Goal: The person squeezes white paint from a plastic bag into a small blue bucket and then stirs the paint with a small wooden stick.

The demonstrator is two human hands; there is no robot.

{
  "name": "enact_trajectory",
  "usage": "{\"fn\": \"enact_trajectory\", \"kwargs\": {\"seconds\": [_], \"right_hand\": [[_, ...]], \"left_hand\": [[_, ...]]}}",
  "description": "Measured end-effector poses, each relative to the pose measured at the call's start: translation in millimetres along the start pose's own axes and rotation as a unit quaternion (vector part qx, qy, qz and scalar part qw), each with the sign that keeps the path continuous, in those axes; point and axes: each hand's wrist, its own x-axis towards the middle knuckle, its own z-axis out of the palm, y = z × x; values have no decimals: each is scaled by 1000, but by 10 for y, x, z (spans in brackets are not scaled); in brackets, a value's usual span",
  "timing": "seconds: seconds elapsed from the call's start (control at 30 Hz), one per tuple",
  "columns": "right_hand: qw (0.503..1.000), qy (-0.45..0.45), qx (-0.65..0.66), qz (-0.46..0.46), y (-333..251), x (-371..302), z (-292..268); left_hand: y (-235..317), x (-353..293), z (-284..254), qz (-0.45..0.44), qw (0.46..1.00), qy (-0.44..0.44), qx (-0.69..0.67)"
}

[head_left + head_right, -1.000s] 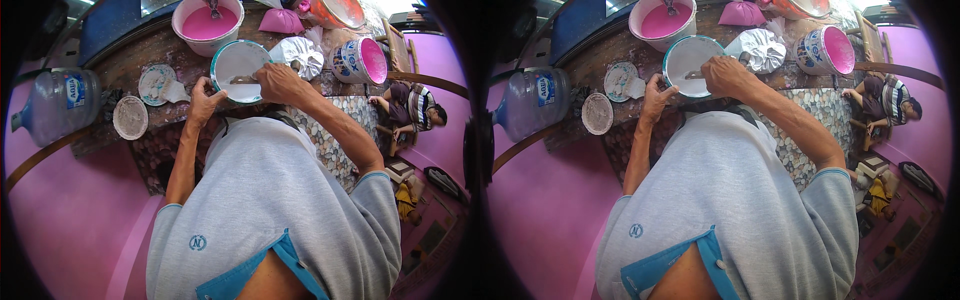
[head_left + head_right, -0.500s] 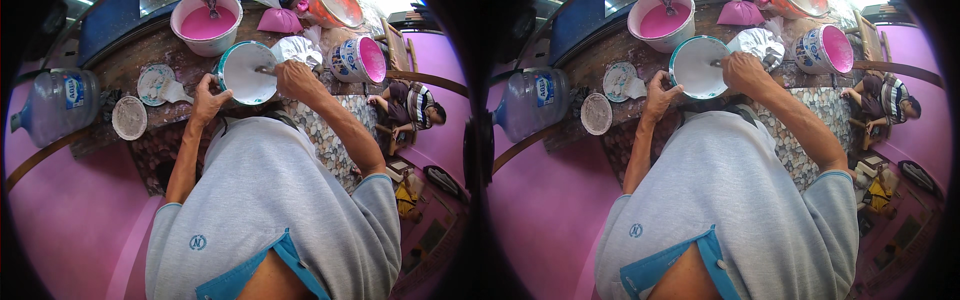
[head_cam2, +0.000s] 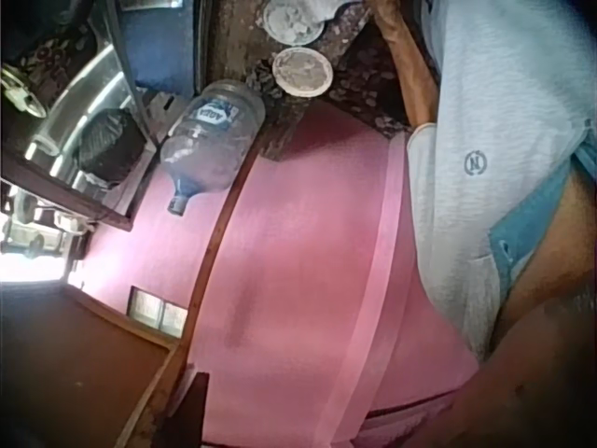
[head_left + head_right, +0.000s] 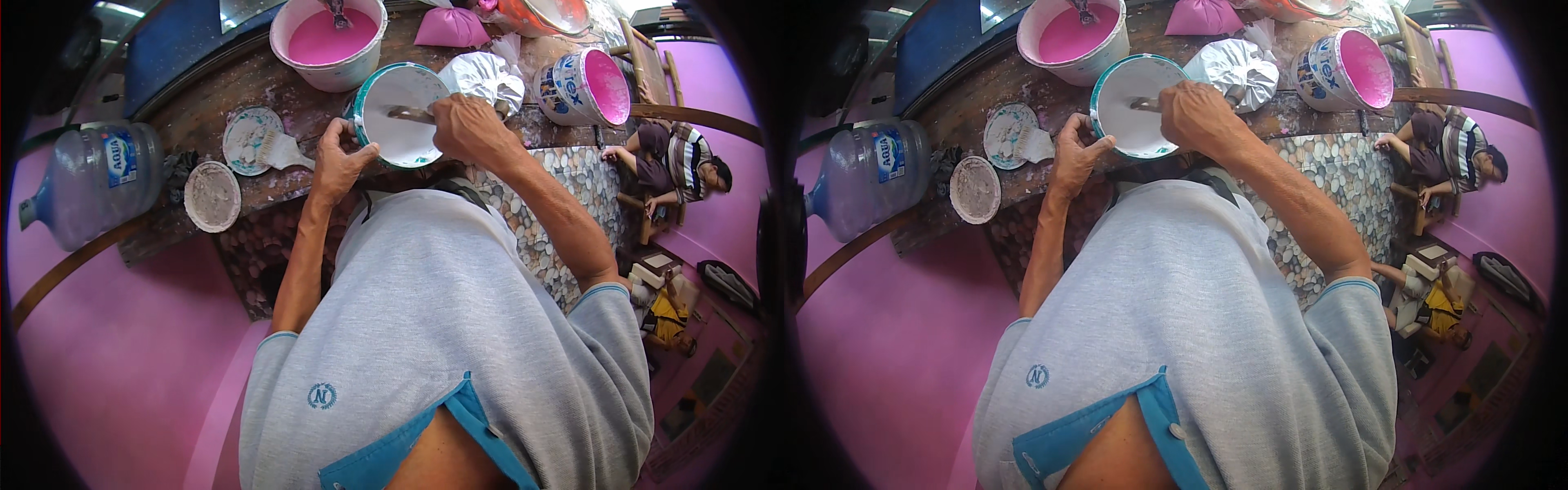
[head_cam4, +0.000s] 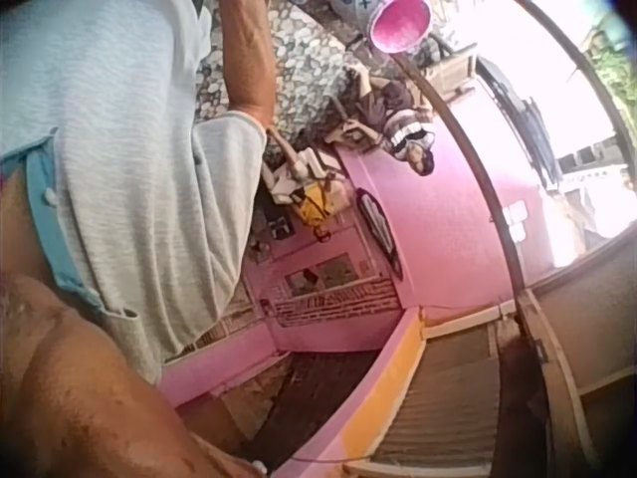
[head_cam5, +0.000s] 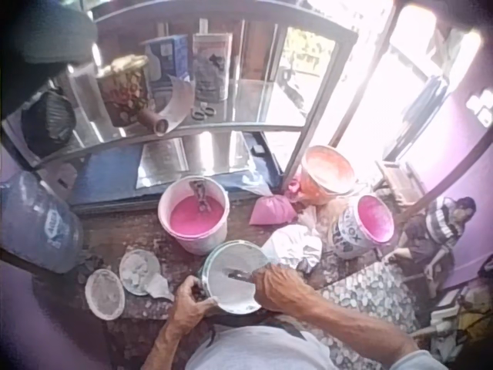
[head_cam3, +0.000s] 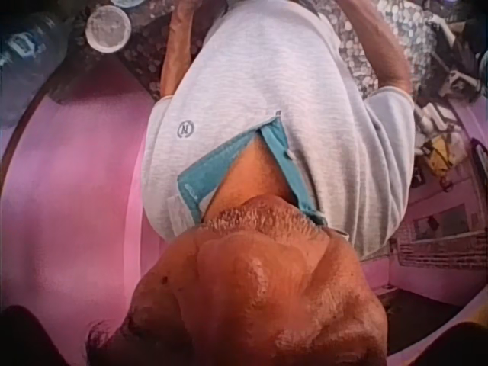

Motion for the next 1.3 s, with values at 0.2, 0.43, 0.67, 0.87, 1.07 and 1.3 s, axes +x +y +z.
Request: {"fn": "enact_trajectory", "kwargs": {"seconds": [0.2,0.43,0.67,0.87,1.07,1.3], "right_hand": [[996,-82,3,23,89,-130,-10],[995,-96,-5,39,84,-25,-131],[996,-81,19,-16,-15,25,-71],[979,-195,-52,20,-90,2,-269],[984,-113,-139,1,19,70,-205],[976,-199,-85,-16,-130,-12,-256]], "left_hand": [[4,-7,3,-3,1000,0,-19],[-3,-35,-34,-15,1000,1,-7],[-16,-4,-21,-5,1000,-1,10],[-20,-24,-10,-11,1000,3,-14],[1,-17,-14,4,1000,4,7],[-13,-46,-21,-23,999,10,-26]]}}
